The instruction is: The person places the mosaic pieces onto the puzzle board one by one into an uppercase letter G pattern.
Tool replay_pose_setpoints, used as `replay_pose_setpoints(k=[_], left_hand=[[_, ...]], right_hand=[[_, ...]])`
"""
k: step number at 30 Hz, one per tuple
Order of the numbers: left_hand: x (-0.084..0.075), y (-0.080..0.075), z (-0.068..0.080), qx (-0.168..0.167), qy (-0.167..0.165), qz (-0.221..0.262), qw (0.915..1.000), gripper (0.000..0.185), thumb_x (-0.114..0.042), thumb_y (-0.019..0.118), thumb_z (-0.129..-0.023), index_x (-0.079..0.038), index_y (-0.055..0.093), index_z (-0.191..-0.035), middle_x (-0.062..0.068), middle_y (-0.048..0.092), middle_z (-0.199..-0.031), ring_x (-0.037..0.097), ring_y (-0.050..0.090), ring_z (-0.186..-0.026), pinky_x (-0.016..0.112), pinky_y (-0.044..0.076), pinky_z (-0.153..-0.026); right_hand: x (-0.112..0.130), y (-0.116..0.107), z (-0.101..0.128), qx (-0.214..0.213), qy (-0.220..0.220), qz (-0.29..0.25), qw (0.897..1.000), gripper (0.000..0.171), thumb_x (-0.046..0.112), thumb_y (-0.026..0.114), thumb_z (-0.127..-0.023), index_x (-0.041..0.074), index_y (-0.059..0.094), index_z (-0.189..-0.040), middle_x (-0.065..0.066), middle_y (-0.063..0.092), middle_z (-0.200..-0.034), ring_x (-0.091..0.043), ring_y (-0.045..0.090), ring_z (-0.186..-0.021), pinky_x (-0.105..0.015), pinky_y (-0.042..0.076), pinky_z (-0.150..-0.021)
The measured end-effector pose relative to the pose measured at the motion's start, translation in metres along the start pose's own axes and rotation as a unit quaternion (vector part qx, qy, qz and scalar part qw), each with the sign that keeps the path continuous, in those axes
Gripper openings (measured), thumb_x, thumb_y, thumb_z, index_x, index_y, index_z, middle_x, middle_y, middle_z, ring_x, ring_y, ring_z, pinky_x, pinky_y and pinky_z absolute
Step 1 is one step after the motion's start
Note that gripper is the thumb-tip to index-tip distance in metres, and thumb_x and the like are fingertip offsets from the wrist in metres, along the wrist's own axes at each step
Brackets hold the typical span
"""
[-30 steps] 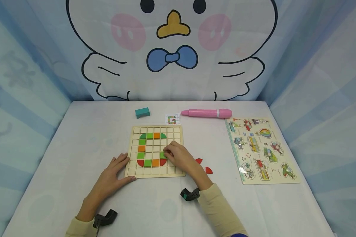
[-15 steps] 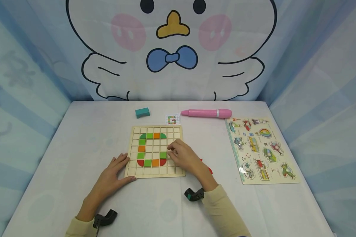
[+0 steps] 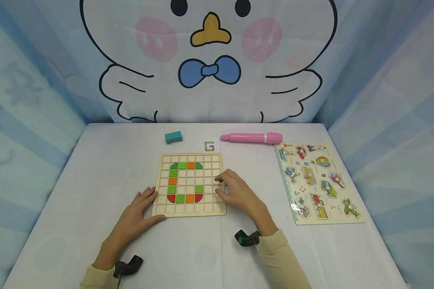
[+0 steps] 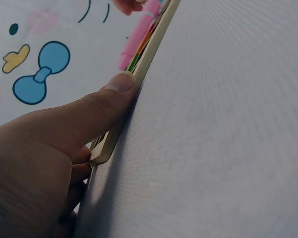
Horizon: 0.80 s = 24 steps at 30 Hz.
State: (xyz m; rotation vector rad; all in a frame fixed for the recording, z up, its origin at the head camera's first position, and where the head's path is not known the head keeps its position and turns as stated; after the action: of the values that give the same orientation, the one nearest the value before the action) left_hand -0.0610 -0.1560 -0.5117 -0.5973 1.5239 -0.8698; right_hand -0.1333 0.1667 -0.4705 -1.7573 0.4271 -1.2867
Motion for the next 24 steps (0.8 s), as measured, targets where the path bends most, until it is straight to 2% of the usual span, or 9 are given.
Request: replay_pose_setpoints(k=[4, 10, 24], left_hand=[[0.0, 0.0, 0.0, -0.001, -0.001, 0.001, 1.0, 0.09, -0.048, 0.082, -0.079, -0.004, 0.047, -0.149, 0.012, 0.042, -0.159, 0.03, 0.03, -0.153, 0.05, 0.02, -0.129], [0.0, 0.001, 0.0, -0.001, -0.001, 0.0, 1.0, 0.09, -0.049, 0.082, -0.079, -0.004, 0.047, -0.149, 0.012, 0.042, -0.159, 0.03, 0.031, -0.152, 0.05, 0.021, -0.129], [0.003, 0.002, 0.0, -0.001, -0.003, 0.004, 1.0, 0.091, -0.052, 0.081, -0.079, -0.006, 0.047, -0.149, 0.011, 0.042, -0.159, 0.03, 0.03, -0.153, 0.051, 0.021, -0.129]], right_hand=[[-0.006, -0.005, 0.007, 0.001, 0.006, 0.003, 1.0, 0.03, 0.014, 0.072, -0.09, 0.007, 0.066, -0.119, -0.005, 0.064, -0.112, -0.016, 0.056, -0.094, -0.033, 0.053, -0.081], [-0.015, -0.01, 0.017, 0.0, 0.021, 0.01, 1.0, 0.033, 0.014, 0.074, -0.088, 0.006, 0.065, -0.119, -0.006, 0.063, -0.113, -0.018, 0.055, -0.095, -0.032, 0.054, -0.078], [-0.033, -0.015, 0.035, 0.009, 0.05, 0.028, 0.998, 0.033, 0.012, 0.072, -0.086, 0.008, 0.066, -0.118, -0.003, 0.064, -0.111, -0.017, 0.055, -0.096, -0.037, 0.055, -0.087]])
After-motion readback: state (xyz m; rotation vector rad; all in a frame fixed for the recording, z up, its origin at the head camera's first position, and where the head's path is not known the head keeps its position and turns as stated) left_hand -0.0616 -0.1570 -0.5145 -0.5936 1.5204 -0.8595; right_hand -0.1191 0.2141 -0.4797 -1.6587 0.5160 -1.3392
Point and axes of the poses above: each hand's wrist, its own z-axis away from the middle knuckle, its own y-axis out of the palm, x = y × z, the point moved 2 cm from there along -z, towards the middle knuckle
